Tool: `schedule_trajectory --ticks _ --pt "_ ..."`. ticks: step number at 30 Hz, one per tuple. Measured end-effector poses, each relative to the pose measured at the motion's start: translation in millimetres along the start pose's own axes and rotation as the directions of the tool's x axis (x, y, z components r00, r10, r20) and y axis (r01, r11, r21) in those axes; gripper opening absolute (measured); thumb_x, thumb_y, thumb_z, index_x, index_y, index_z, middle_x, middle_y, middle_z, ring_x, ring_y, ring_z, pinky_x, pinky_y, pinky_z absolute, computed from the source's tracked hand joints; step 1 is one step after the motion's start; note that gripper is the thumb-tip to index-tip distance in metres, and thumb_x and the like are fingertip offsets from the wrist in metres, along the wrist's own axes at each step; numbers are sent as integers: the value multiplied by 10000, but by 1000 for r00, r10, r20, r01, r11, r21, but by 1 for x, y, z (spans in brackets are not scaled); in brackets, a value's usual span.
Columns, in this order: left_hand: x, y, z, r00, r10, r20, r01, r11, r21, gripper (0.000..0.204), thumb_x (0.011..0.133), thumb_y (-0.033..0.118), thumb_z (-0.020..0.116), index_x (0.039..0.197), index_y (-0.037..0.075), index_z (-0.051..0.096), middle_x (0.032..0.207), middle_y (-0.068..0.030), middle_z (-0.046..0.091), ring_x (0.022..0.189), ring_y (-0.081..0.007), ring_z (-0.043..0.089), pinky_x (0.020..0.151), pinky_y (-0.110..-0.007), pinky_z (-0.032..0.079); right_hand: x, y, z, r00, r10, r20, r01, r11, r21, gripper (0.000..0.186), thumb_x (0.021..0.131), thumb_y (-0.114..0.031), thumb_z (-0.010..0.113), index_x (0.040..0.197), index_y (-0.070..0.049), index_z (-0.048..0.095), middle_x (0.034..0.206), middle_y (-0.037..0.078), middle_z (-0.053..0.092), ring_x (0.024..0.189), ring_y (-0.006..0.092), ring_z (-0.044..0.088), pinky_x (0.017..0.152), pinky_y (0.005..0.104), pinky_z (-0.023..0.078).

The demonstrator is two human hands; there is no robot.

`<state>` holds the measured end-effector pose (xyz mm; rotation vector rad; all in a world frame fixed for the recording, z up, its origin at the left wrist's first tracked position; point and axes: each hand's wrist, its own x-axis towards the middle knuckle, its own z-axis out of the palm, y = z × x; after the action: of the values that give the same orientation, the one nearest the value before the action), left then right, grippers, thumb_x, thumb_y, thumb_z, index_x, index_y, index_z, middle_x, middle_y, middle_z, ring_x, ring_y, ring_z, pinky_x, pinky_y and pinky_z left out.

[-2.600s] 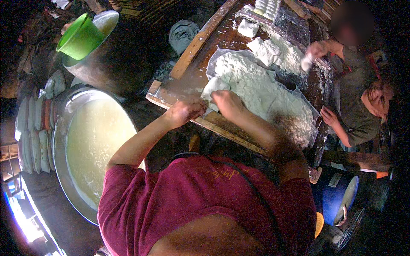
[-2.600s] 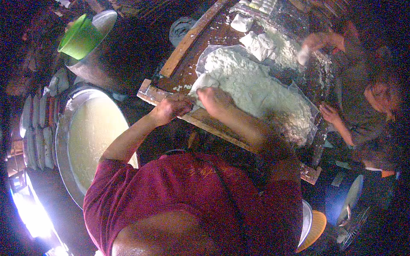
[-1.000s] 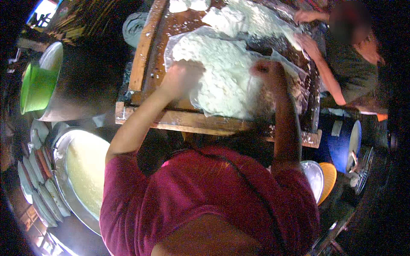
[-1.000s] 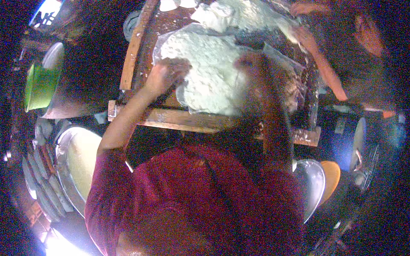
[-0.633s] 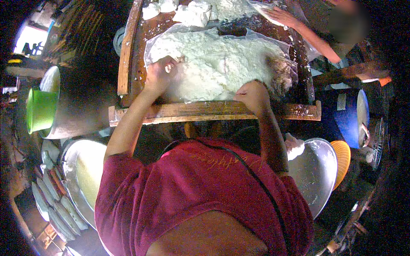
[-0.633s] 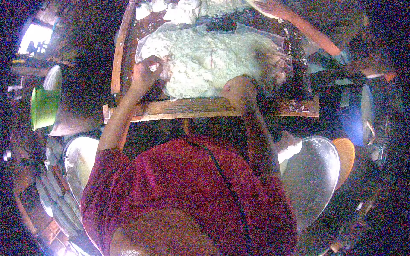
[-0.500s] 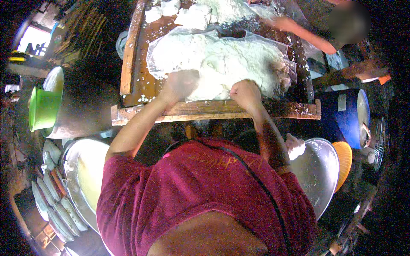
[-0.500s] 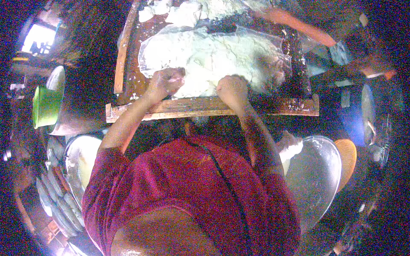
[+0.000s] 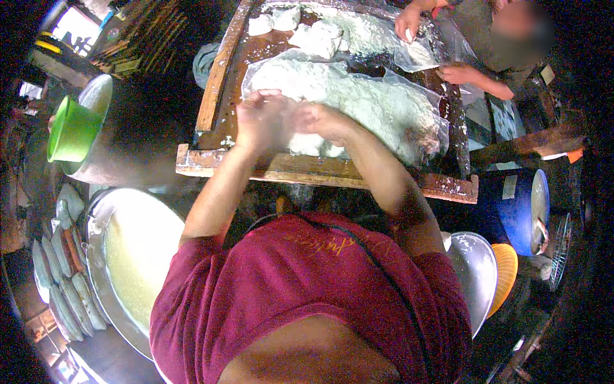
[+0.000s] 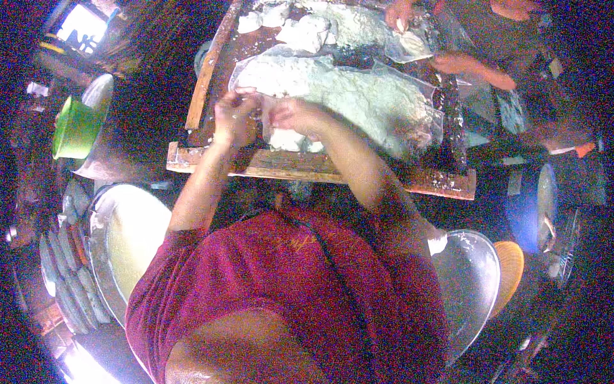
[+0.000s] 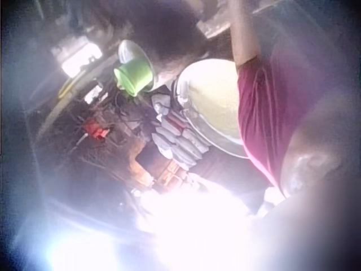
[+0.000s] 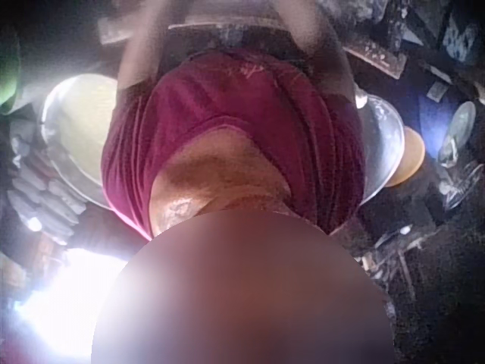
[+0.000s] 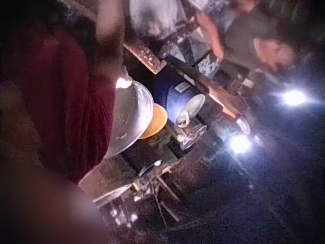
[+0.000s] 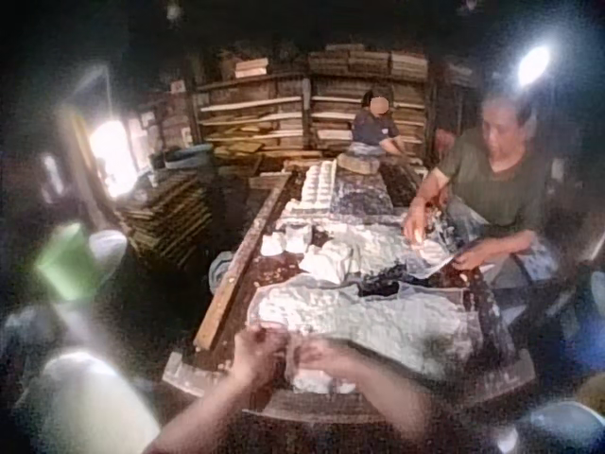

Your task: The person uses a large spoon to scoop portions of white paste-like material from a large metal vat and places them onto a wooden board covered in the same material, then uses their hands to shape and fold the portions.

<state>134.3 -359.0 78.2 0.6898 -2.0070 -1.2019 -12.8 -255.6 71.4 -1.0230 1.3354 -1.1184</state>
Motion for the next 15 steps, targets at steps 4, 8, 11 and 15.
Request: schedule_trajectory --ticks 4,8,11,15 --pt "-34 22 17 944 202 261 -243 960 137 216 681 53 643 892 14 614 780 -146 609 670 -230 608 593 -318 489 10 -24 -29 979 89 -184 -123 975 -185 107 754 -39 583 851 -12 620 723 46 616 621 143 592 529 242 477" --pt "-63 18 24 749 399 529 -445 894 -45 231 733 103 619 959 54 611 948 -134 603 846 -281 590 740 -339 478 9 12 -72 799 -358 -483 -279 490 -826 154 669 -163 682 779 -67 634 740 107 631 689 246 615 616 336 469" --pt "-61 15 -3 783 426 453 -518 850 97 248 736 122 619 978 68 609 957 -128 607 858 -288 588 741 -346 480 4 9 -65 773 -487 -406 -166 464 -870 96 718 -142 633 782 -74 615 758 120 616 714 282 604 616 362 461" --pt "-61 4 -23 852 231 471 -365 906 215 158 727 112 623 880 79 642 885 -98 630 767 -279 604 652 -351 488 -11 -17 -34 705 -624 -337 -97 386 -917 83 760 -113 583 754 -39 546 747 148 589 716 342 571 591 393 448"
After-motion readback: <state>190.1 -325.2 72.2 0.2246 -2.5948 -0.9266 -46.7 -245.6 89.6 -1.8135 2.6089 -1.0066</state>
